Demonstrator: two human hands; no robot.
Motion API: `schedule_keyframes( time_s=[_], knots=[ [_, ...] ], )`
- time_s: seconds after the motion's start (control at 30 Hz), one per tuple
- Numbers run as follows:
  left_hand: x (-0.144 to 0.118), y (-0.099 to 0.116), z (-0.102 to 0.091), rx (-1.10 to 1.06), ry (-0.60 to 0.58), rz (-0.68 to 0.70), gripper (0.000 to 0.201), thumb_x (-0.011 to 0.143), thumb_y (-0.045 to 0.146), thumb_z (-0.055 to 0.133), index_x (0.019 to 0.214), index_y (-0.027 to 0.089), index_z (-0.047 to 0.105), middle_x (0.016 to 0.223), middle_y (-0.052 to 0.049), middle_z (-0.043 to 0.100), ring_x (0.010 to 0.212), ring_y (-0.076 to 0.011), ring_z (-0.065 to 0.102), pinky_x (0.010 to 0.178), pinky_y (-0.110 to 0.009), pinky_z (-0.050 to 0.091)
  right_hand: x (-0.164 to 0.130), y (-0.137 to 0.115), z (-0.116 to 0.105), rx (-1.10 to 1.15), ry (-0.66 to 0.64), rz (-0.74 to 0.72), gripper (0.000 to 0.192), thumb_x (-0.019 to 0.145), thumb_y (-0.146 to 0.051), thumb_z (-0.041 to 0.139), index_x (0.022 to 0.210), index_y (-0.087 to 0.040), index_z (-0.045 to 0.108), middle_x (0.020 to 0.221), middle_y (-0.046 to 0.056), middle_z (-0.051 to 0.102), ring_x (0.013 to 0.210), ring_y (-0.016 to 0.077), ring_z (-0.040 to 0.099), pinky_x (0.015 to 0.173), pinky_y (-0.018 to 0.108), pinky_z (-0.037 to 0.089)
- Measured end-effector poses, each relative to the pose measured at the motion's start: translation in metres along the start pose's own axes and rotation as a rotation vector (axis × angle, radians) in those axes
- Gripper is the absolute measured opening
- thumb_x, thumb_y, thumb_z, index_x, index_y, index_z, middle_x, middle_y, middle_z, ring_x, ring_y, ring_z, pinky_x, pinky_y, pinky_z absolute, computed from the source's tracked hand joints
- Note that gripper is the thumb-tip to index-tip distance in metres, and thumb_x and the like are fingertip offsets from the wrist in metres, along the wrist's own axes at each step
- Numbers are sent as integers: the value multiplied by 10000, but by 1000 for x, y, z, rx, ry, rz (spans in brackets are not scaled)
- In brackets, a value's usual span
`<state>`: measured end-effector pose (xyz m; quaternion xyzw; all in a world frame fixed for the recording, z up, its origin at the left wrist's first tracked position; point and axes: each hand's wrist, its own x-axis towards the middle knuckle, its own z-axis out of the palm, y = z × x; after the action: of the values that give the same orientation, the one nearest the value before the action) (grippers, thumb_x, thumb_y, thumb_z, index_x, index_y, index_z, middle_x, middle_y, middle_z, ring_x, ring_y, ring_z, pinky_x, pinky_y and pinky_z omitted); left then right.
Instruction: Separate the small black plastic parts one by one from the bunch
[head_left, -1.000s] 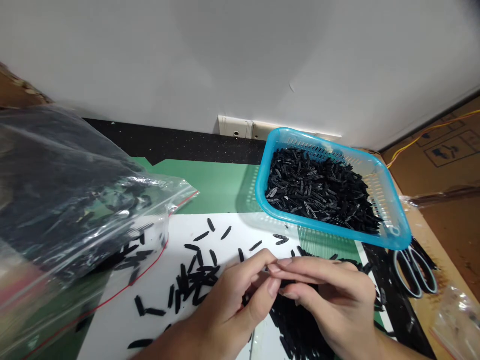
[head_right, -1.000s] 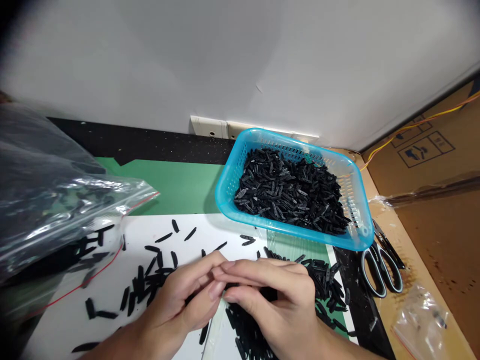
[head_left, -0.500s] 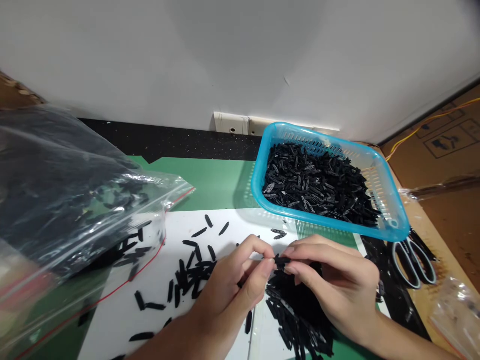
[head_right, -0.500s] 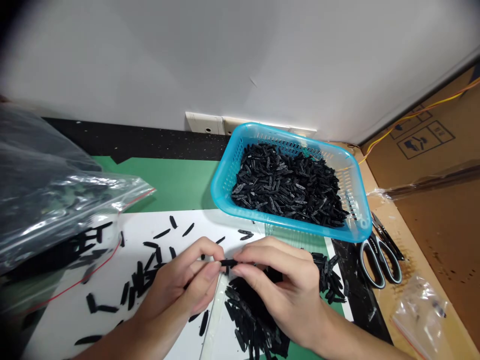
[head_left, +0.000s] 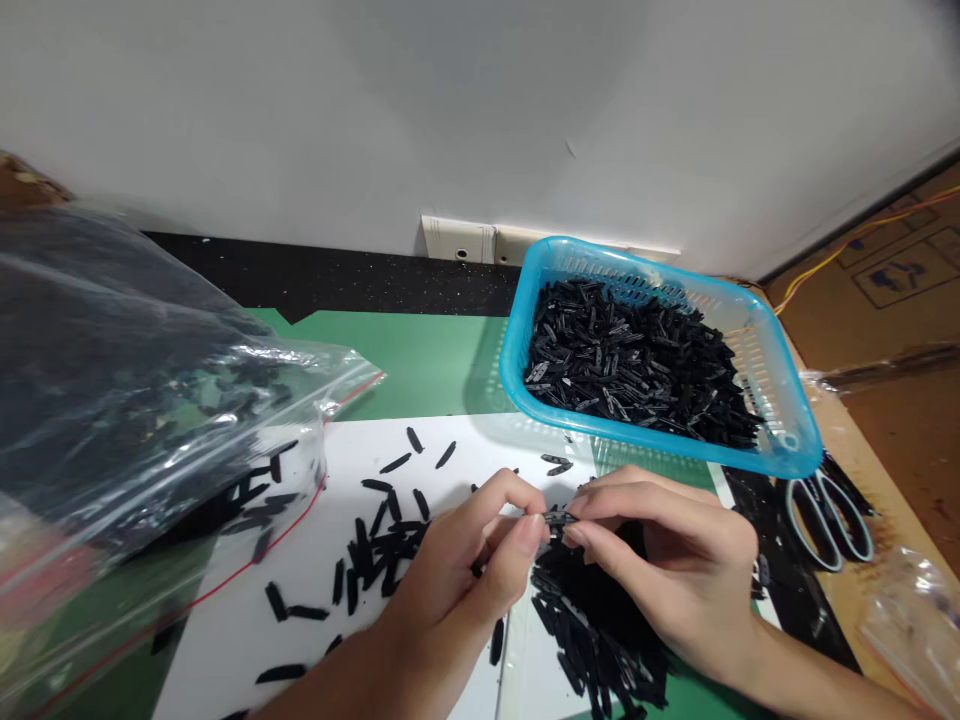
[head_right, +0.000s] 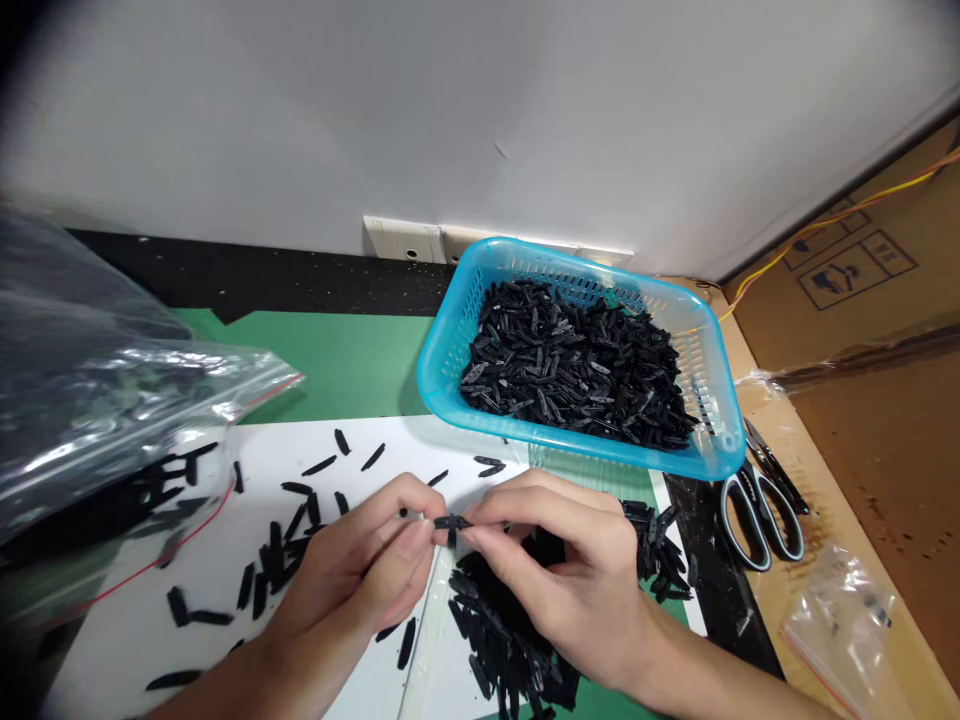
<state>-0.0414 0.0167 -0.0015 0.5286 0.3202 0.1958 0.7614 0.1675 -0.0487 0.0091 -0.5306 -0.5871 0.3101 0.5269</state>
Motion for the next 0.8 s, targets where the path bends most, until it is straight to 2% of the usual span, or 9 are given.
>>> schedule_keyframes(
  time_s=[0.13, 0.3, 0.47, 0.6, 0.8],
  knots=[
    [-1, -1, -1, 14, 3, -10, 384, 1183, 570, 506, 998, 241, 577, 697, 92, 301, 583, -101, 265, 516, -280, 191, 0, 0, 1, 12, -4, -3, 219, 960, -38, 832, 1081, -220, 846, 959, 31, 853, 838, 167, 802, 740, 265, 663],
    [-1, -1, 0, -1, 8, -8, 379, 1181, 575, 510, 1007, 246, 584, 694, 90, 302, 581, -101, 264, 512, -282, 182, 1, 1, 3, 119, 8, 121, 240, 951, -92, 857, 1130, -252, 858, 975, 26, 855, 693, 127, 772, 631, 223, 664],
    [-1, -1, 0, -33, -4, -6, 320, 1181, 557, 529, 1058, 268, 586, 665, 101, 275, 570, -107, 240, 514, -286, 168, 3, 0, 3, 162, 11, 191, 160, 950, -128, 868, 1050, -252, 882, 863, 5, 857, 611, 106, 763, 586, 177, 650],
    [-1, -2, -1, -36, -8, 0, 315, 1193, 546, 504, 1068, 272, 598, 653, 103, 271, 559, -105, 254, 515, -284, 181, 4, 0, 4, 231, 17, 238, 160, 966, -138, 863, 1057, -266, 893, 845, 2, 861, 615, 108, 785, 599, 163, 663],
    [-2, -5, -1, -24, 1, 15, 335, 1201, 556, 469, 1087, 271, 603, 628, 107, 347, 542, -106, 275, 524, -294, 215, 3, 0, 5, 298, 16, 284, 153, 978, -153, 863, 1056, -280, 901, 806, -5, 854, 606, 104, 793, 601, 149, 666]
  ],
)
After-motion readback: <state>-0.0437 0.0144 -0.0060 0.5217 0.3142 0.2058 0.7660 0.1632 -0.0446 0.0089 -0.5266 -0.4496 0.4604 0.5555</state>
